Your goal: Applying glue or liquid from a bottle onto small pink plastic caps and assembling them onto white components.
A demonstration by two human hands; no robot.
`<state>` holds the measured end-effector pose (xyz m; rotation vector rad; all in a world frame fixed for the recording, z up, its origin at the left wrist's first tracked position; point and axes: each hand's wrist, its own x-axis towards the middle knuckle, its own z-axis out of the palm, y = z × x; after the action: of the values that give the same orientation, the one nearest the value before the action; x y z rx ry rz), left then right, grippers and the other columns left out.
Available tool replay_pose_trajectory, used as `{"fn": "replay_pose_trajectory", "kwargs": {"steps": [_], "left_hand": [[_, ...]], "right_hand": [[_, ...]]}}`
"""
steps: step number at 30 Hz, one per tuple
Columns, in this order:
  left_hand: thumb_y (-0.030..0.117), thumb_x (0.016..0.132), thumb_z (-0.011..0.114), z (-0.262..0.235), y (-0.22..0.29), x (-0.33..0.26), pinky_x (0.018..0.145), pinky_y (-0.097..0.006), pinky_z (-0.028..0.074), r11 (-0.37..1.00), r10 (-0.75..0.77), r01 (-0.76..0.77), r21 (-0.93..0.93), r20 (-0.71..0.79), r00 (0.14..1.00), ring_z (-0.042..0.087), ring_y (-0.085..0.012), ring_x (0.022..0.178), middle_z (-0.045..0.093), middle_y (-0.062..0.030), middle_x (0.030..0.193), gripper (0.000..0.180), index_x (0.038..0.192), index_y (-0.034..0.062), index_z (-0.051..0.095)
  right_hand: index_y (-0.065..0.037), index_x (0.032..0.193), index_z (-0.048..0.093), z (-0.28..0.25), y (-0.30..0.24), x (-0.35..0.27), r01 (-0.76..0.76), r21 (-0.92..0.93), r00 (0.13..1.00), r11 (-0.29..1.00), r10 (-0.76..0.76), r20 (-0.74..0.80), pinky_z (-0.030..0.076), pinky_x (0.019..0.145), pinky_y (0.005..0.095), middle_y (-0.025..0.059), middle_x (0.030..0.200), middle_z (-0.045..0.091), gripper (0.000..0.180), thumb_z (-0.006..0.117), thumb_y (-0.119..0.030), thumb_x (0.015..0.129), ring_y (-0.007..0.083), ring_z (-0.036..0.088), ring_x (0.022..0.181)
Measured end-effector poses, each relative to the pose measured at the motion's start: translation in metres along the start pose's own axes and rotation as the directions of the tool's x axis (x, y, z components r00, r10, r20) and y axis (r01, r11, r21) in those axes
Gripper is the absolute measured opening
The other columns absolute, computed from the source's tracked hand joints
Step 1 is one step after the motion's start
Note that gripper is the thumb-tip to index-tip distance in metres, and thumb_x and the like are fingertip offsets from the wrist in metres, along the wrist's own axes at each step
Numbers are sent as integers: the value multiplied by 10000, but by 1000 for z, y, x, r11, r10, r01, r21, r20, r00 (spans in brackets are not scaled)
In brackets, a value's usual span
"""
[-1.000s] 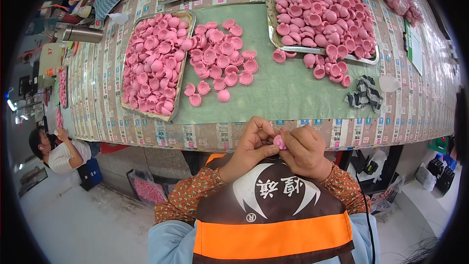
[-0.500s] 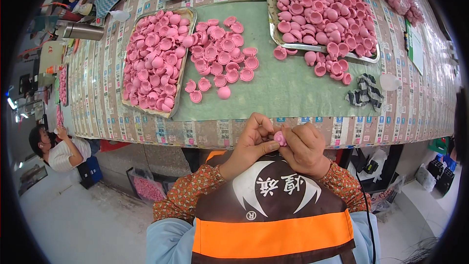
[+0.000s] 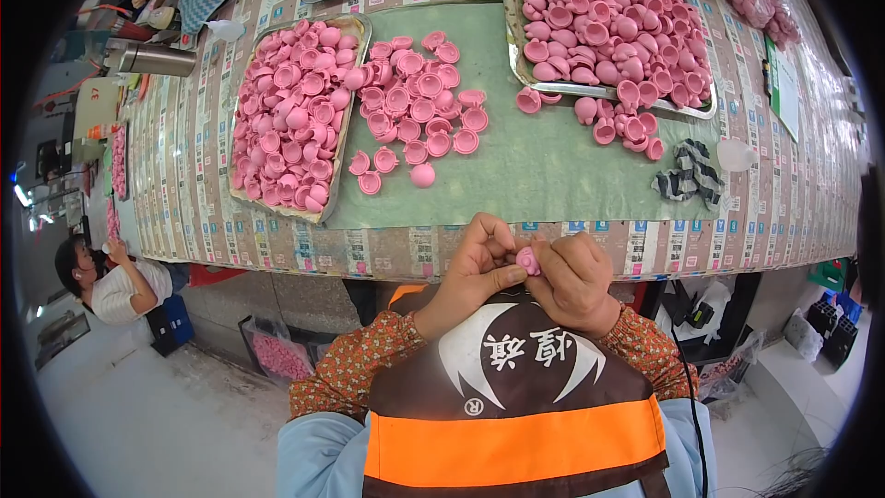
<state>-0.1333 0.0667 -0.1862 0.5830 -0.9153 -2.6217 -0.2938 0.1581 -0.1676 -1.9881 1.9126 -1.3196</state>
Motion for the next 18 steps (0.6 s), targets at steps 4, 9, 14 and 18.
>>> {"fn": "replay_pose_trajectory", "kwargs": {"steps": [4,9,14,18], "left_hand": [[-32,926,628,-1,0,0,935,-272,471,1000,0,1,-11,5,1000,573,-126,1044,593,-105,1168,340,1079,108,358],[-27,926,633,0,1,0,928,-269,469,1000,1,-1,-7,5,1000,573,-122,1035,594,-105,1169,340,1074,106,357],[-25,925,635,0,1,0,926,-268,469,1000,6,-6,-1,3,1000,573,-120,1032,596,-104,1163,341,1069,105,355],[-23,925,636,1,1,0,926,-271,469,1000,7,-7,-13,-2,1000,573,-122,1034,600,-106,1158,341,1068,105,354]], "right_hand": [[34,918,665,1,1,0,3,14,1000,1000,-3,-12,414,502,345,65,750,506,334,725,-27,596,220,503,590],[31,912,663,1,0,0,-1,12,1000,1000,1,-10,412,503,345,69,752,511,327,726,-24,596,223,498,588],[34,916,663,1,0,0,-3,5,1000,1000,3,-5,414,505,345,71,755,514,332,728,-24,595,224,501,590],[35,920,664,1,0,0,-3,7,1000,1000,3,-6,418,507,345,71,760,519,340,732,-27,592,224,508,593]]}}
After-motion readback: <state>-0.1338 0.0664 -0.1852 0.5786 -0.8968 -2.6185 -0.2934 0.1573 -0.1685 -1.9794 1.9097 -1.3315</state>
